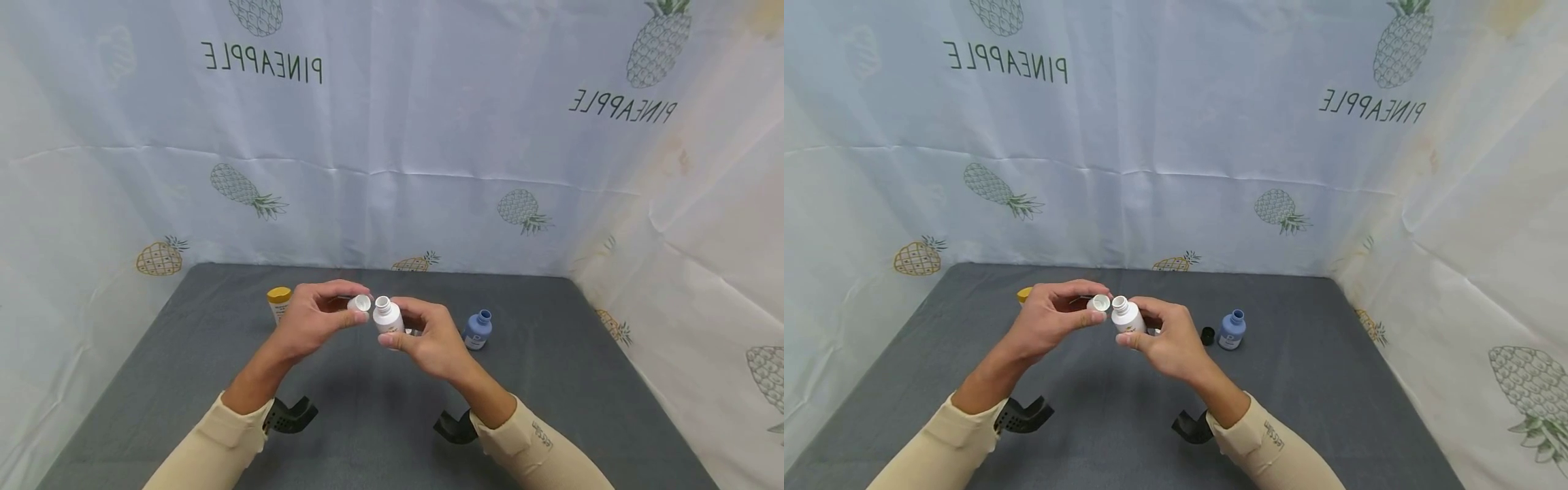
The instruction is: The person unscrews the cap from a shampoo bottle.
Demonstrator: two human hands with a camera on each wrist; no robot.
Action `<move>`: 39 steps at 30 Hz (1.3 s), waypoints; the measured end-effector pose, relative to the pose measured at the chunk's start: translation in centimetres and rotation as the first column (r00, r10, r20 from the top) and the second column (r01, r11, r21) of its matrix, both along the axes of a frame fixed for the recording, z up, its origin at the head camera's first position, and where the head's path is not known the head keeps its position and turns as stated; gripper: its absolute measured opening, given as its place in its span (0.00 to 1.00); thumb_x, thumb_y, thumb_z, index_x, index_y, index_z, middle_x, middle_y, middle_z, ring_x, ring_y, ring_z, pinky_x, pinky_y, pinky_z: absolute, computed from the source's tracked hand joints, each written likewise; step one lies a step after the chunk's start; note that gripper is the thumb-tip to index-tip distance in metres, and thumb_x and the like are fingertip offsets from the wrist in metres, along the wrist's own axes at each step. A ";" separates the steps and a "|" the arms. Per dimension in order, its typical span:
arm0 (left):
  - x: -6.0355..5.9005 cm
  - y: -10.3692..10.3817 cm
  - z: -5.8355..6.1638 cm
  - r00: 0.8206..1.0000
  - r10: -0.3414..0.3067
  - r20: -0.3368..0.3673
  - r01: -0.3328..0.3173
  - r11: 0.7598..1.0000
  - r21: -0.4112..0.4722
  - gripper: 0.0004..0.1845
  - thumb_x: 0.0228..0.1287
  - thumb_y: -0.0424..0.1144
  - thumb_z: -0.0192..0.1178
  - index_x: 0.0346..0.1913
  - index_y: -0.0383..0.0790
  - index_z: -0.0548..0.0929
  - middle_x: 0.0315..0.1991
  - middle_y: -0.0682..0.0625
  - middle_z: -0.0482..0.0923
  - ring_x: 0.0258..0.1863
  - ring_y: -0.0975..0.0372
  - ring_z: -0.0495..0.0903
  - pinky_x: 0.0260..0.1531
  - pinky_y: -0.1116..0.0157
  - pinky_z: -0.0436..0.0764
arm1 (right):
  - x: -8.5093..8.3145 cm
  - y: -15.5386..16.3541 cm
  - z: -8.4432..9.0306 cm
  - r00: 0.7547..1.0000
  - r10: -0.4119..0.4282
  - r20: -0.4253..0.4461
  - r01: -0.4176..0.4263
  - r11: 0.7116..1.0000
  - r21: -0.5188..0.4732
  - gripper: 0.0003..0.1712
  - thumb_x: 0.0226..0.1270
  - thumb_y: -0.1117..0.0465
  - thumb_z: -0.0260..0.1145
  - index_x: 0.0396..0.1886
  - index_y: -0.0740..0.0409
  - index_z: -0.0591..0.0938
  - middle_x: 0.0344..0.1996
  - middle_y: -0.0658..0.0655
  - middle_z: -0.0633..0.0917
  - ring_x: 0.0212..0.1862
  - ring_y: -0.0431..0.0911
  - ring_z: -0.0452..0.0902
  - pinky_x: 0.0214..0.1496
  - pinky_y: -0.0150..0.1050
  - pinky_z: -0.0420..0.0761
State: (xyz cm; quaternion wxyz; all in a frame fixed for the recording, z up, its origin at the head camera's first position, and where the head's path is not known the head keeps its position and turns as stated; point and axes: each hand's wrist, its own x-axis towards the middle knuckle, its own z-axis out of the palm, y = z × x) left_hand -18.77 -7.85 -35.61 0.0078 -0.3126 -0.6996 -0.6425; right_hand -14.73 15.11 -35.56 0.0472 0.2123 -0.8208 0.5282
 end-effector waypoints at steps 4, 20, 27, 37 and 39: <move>0.0 -0.1 -0.2 0.999 0.033 0.031 -0.033 0.999 -0.013 0.18 0.62 0.26 0.72 0.56 0.28 0.86 0.53 0.31 0.86 0.45 0.68 0.88 0.48 0.68 0.88 | -0.2 -0.1 -0.2 1.000 -0.002 0.001 0.002 1.000 -0.008 0.28 0.63 0.66 0.77 0.64 0.58 0.83 0.55 0.59 0.89 0.52 0.50 0.88 0.54 0.40 0.87; -0.2 -0.3 -1.3 0.972 0.228 0.051 -0.219 0.965 -0.142 0.17 0.61 0.31 0.75 0.53 0.36 0.88 0.50 0.40 0.87 0.47 0.55 0.90 0.47 0.67 0.89 | -1.5 -1.0 -1.2 0.999 -0.030 0.038 0.033 0.998 -0.060 0.27 0.64 0.70 0.74 0.64 0.60 0.82 0.54 0.63 0.89 0.53 0.53 0.88 0.55 0.45 0.89; -0.6 -0.3 -2.0 0.950 0.308 0.058 -0.291 0.935 -0.202 0.17 0.60 0.35 0.76 0.53 0.40 0.89 0.50 0.42 0.89 0.48 0.54 0.90 0.49 0.60 0.90 | -2.5 -1.5 -1.9 0.997 -0.063 0.041 0.066 0.995 -0.076 0.28 0.63 0.71 0.75 0.64 0.61 0.82 0.54 0.64 0.89 0.53 0.54 0.89 0.52 0.40 0.90; -1.4 0.1 -2.9 0.924 0.378 0.063 -0.351 0.901 -0.254 0.18 0.60 0.35 0.76 0.54 0.42 0.90 0.49 0.44 0.90 0.48 0.53 0.90 0.48 0.55 0.89 | -4.1 -2.2 -3.0 0.997 -0.066 0.050 0.071 0.991 -0.117 0.30 0.64 0.73 0.73 0.66 0.66 0.79 0.56 0.69 0.87 0.56 0.61 0.88 0.52 0.41 0.90; -1.6 0.1 -3.2 0.921 0.385 0.058 -0.359 0.897 -0.258 0.18 0.60 0.35 0.76 0.54 0.42 0.90 0.49 0.44 0.90 0.48 0.53 0.90 0.48 0.55 0.89 | -4.4 -2.3 -3.3 0.995 -0.077 0.056 0.083 0.989 -0.121 0.29 0.64 0.73 0.73 0.66 0.66 0.79 0.56 0.69 0.87 0.56 0.61 0.88 0.52 0.42 0.90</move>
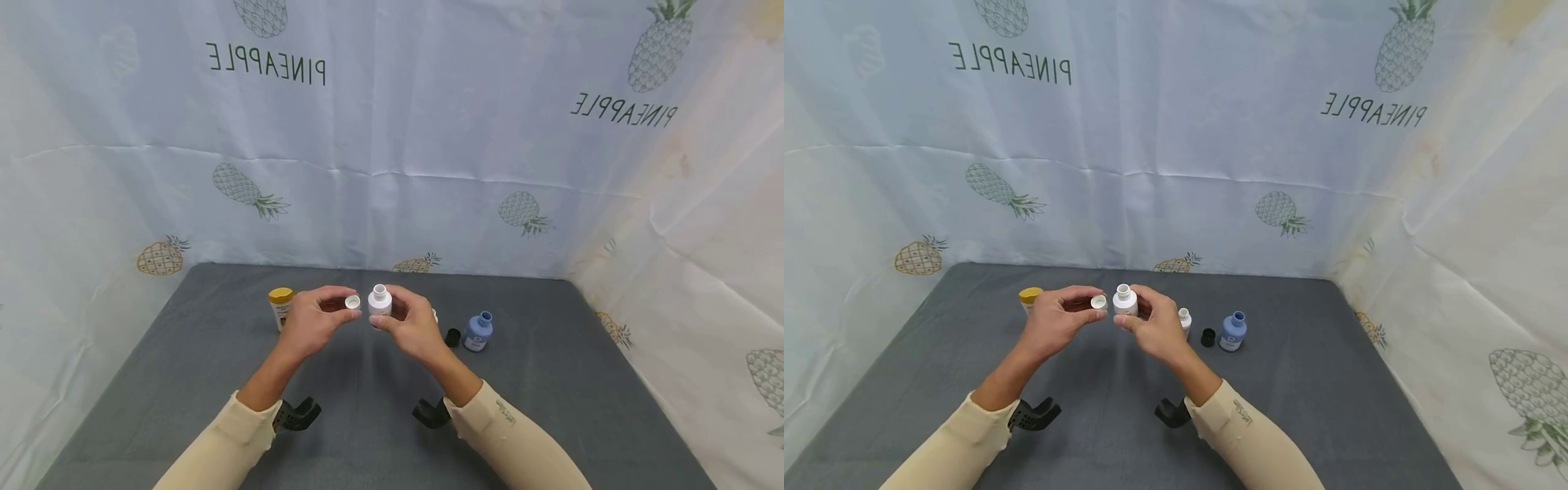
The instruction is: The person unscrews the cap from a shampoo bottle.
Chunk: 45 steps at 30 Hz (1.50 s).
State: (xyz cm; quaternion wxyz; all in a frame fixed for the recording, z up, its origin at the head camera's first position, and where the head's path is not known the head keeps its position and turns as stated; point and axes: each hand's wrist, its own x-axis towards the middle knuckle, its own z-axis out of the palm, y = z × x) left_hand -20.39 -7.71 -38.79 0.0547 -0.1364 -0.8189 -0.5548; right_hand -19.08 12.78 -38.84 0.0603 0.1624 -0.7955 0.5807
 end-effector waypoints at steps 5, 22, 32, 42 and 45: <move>-0.7 0.1 -0.7 1.000 0.021 -0.008 -0.021 1.000 -0.008 0.18 0.61 0.33 0.75 0.55 0.40 0.89 0.51 0.43 0.89 0.51 0.50 0.90 0.51 0.53 0.89 | -0.9 -0.4 -0.6 1.000 -0.025 -0.001 0.025 1.000 -0.002 0.29 0.64 0.73 0.73 0.65 0.66 0.80 0.55 0.69 0.88 0.56 0.60 0.88 0.54 0.45 0.89; -2.3 0.7 -3.1 0.994 0.105 0.010 -0.103 0.991 -0.079 0.18 0.61 0.30 0.74 0.55 0.37 0.88 0.52 0.39 0.89 0.54 0.47 0.89 0.54 0.49 0.88 | -2.8 -1.4 -3.4 0.997 -0.066 0.031 0.066 0.998 -0.002 0.27 0.63 0.73 0.74 0.63 0.66 0.81 0.55 0.68 0.88 0.58 0.59 0.87 0.59 0.50 0.88; -3.1 1.0 -4.7 0.987 0.156 0.048 -0.144 0.970 -0.195 0.17 0.60 0.30 0.74 0.53 0.37 0.89 0.51 0.40 0.90 0.53 0.48 0.89 0.51 0.51 0.88 | -3.6 -1.7 -4.9 0.991 -0.116 0.069 0.115 0.993 0.027 0.26 0.62 0.73 0.75 0.61 0.67 0.81 0.55 0.68 0.88 0.58 0.59 0.87 0.59 0.50 0.87; -3.8 0.9 -6.1 0.987 0.143 0.066 -0.120 0.953 -0.278 0.16 0.58 0.29 0.75 0.51 0.37 0.90 0.48 0.41 0.91 0.49 0.50 0.90 0.49 0.50 0.87 | -4.4 -2.0 -6.4 0.990 -0.115 0.075 0.111 0.992 0.065 0.25 0.62 0.74 0.74 0.59 0.70 0.81 0.51 0.69 0.89 0.53 0.57 0.88 0.55 0.48 0.88; -4.0 0.8 -6.6 0.990 0.129 0.060 -0.106 0.949 -0.298 0.16 0.57 0.29 0.75 0.49 0.36 0.90 0.46 0.41 0.91 0.48 0.50 0.90 0.50 0.49 0.86 | -4.5 -2.0 -6.8 0.989 -0.115 0.090 0.108 0.991 0.081 0.24 0.61 0.74 0.74 0.58 0.70 0.82 0.50 0.68 0.89 0.52 0.55 0.88 0.54 0.47 0.88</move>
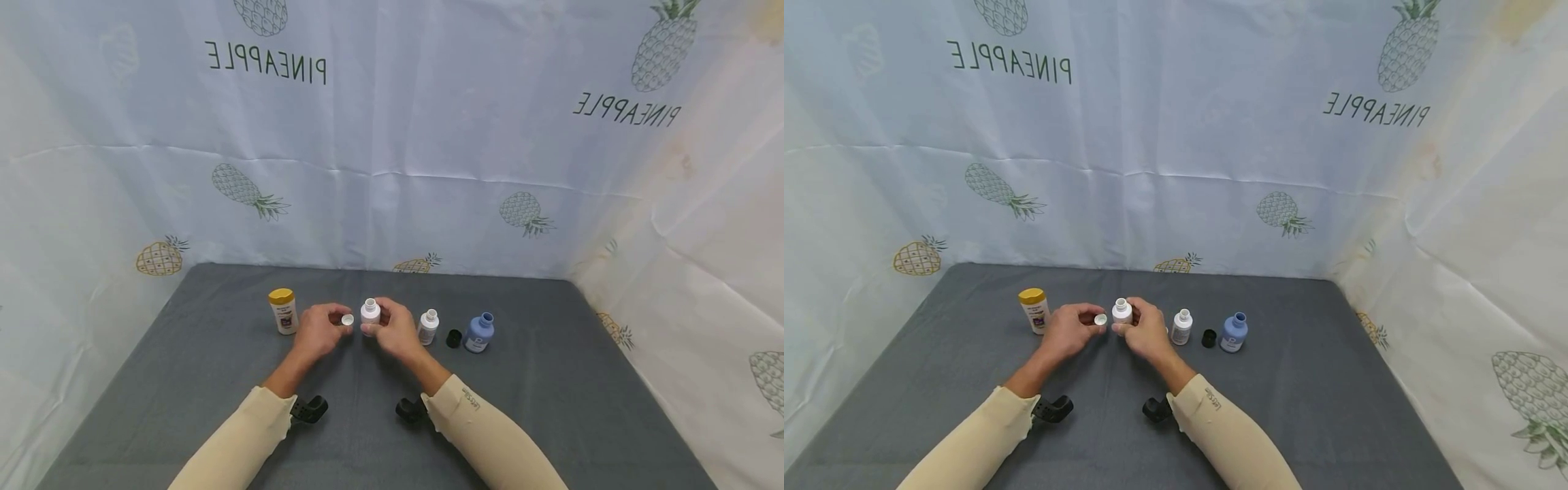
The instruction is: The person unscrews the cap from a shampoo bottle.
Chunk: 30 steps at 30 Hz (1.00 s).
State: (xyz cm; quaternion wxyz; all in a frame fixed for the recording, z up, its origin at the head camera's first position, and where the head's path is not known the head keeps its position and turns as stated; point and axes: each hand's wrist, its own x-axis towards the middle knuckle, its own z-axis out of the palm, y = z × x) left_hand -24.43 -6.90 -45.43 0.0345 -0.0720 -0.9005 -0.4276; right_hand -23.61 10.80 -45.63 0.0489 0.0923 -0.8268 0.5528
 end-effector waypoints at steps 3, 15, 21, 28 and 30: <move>-0.1 0.0 -0.5 1.000 -0.011 -0.006 0.011 1.000 -0.018 0.16 0.56 0.28 0.76 0.48 0.37 0.91 0.45 0.42 0.92 0.48 0.50 0.90 0.51 0.48 0.85 | -0.1 0.0 -0.4 1.000 0.005 0.007 -0.005 1.000 0.018 0.24 0.61 0.74 0.74 0.58 0.71 0.81 0.50 0.68 0.89 0.51 0.55 0.88 0.54 0.46 0.88; -0.3 0.2 -1.6 0.999 -0.037 0.000 0.037 0.997 -0.064 0.14 0.57 0.29 0.76 0.47 0.39 0.92 0.47 0.43 0.91 0.50 0.51 0.87 0.54 0.47 0.84 | -0.2 0.3 -1.7 0.998 0.015 0.063 -0.015 1.000 0.000 0.22 0.60 0.76 0.74 0.55 0.70 0.81 0.48 0.68 0.89 0.48 0.50 0.87 0.51 0.40 0.87; -0.4 0.1 -1.9 0.999 -0.043 -0.001 0.043 0.997 -0.063 0.15 0.56 0.29 0.76 0.47 0.39 0.92 0.47 0.43 0.91 0.51 0.50 0.87 0.53 0.47 0.84 | -0.1 0.4 -1.8 0.996 0.027 0.087 -0.028 1.000 0.008 0.21 0.61 0.75 0.73 0.55 0.70 0.81 0.48 0.67 0.89 0.48 0.50 0.87 0.52 0.42 0.86; -0.4 0.1 -2.1 0.999 -0.032 0.008 0.032 0.998 -0.058 0.15 0.56 0.29 0.76 0.47 0.40 0.92 0.49 0.42 0.91 0.54 0.48 0.86 0.56 0.46 0.83 | -0.1 0.3 -1.9 0.994 0.030 0.106 -0.032 0.999 0.012 0.21 0.62 0.75 0.73 0.55 0.69 0.81 0.48 0.65 0.89 0.48 0.48 0.86 0.54 0.44 0.86; -0.5 0.1 -2.1 0.999 -0.035 0.006 0.035 0.998 -0.060 0.15 0.56 0.29 0.76 0.47 0.40 0.92 0.49 0.42 0.91 0.54 0.48 0.86 0.56 0.46 0.83 | 0.0 0.3 -1.9 0.994 0.032 0.105 -0.033 0.999 0.005 0.21 0.61 0.75 0.73 0.55 0.69 0.81 0.48 0.66 0.89 0.48 0.49 0.86 0.54 0.44 0.86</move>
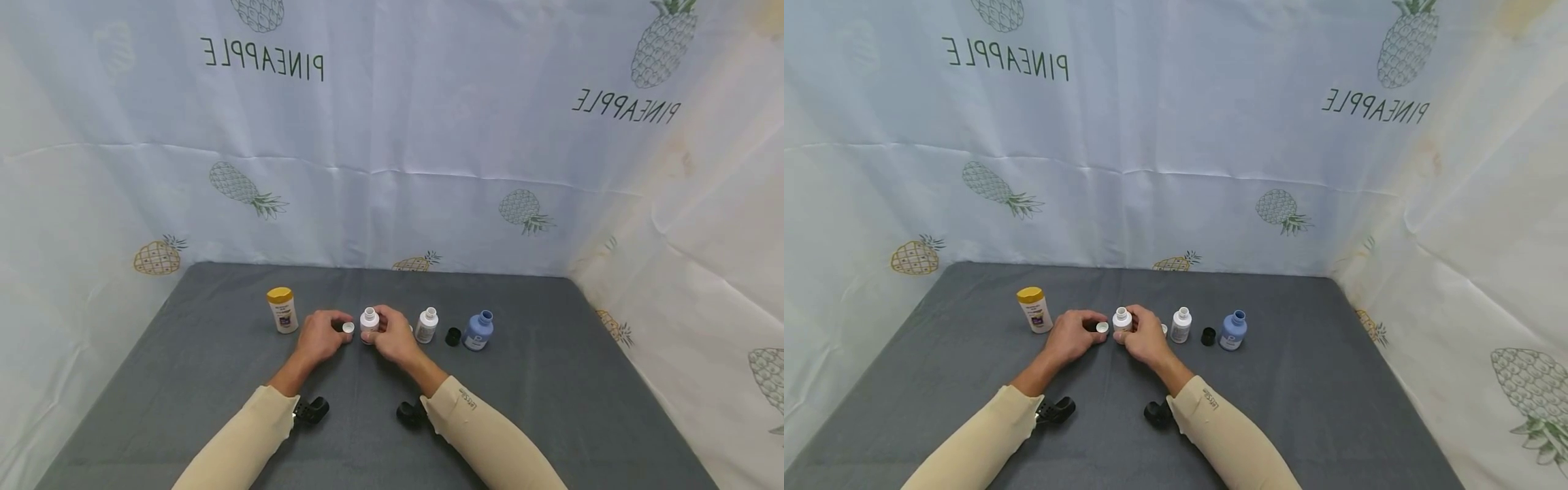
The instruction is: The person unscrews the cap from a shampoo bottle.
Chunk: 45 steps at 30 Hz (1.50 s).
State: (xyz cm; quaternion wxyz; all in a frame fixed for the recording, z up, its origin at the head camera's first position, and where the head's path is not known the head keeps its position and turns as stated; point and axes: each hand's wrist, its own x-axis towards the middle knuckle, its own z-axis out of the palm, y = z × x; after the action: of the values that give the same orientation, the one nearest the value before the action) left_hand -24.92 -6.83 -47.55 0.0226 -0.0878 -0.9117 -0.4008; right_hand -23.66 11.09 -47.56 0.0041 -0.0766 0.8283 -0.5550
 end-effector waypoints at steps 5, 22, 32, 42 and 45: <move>-0.1 -0.1 0.0 1.000 -0.015 -0.007 0.015 1.000 0.000 0.14 0.55 0.29 0.75 0.47 0.40 0.92 0.50 0.42 0.91 0.55 0.48 0.86 0.57 0.46 0.82 | 0.0 0.1 0.1 1.000 0.003 -0.002 -0.003 1.000 0.000 0.22 0.62 0.75 0.72 0.56 0.69 0.81 0.49 0.66 0.89 0.49 0.49 0.86 0.55 0.45 0.86; -0.1 -0.4 0.1 0.997 -0.070 0.021 0.070 0.998 0.012 0.18 0.58 0.29 0.74 0.52 0.38 0.90 0.52 0.42 0.89 0.56 0.49 0.85 0.59 0.45 0.81 | 0.5 0.1 0.4 0.999 0.013 -0.030 -0.014 0.999 -0.043 0.29 0.60 0.79 0.71 0.62 0.68 0.79 0.57 0.68 0.86 0.57 0.55 0.84 0.62 0.52 0.84; 0.7 -1.3 1.7 0.992 -0.123 0.018 0.123 0.992 -0.004 0.26 0.61 0.36 0.73 0.63 0.38 0.84 0.64 0.38 0.83 0.67 0.43 0.79 0.66 0.41 0.77 | 1.1 0.1 1.3 0.992 0.047 -0.115 -0.051 0.998 -0.030 0.35 0.58 0.77 0.73 0.67 0.69 0.75 0.66 0.71 0.81 0.68 0.60 0.79 0.71 0.59 0.76; 2.6 -2.5 5.2 0.983 -0.184 -0.025 0.184 0.983 -0.018 0.32 0.66 0.40 0.72 0.72 0.43 0.77 0.73 0.39 0.74 0.73 0.41 0.72 0.68 0.37 0.75 | 1.8 0.0 2.9 0.983 0.044 -0.177 -0.036 0.998 0.048 0.36 0.60 0.69 0.77 0.69 0.59 0.77 0.69 0.62 0.81 0.75 0.56 0.73 0.78 0.57 0.71; 3.0 -2.9 6.1 0.975 -0.205 -0.087 0.203 0.979 -0.028 0.32 0.65 0.40 0.73 0.72 0.42 0.77 0.74 0.37 0.73 0.73 0.40 0.72 0.67 0.37 0.75 | 1.9 -0.1 3.4 0.982 0.045 -0.184 -0.032 0.997 0.076 0.37 0.60 0.67 0.77 0.70 0.57 0.77 0.69 0.59 0.81 0.74 0.55 0.74 0.76 0.58 0.73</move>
State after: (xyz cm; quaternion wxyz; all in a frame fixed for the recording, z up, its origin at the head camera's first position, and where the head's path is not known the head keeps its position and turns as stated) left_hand -21.95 -9.76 -41.42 0.0213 -0.1990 -0.8997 -0.3878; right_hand -21.76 10.99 -44.17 -0.0595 -0.1436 0.8430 -0.5149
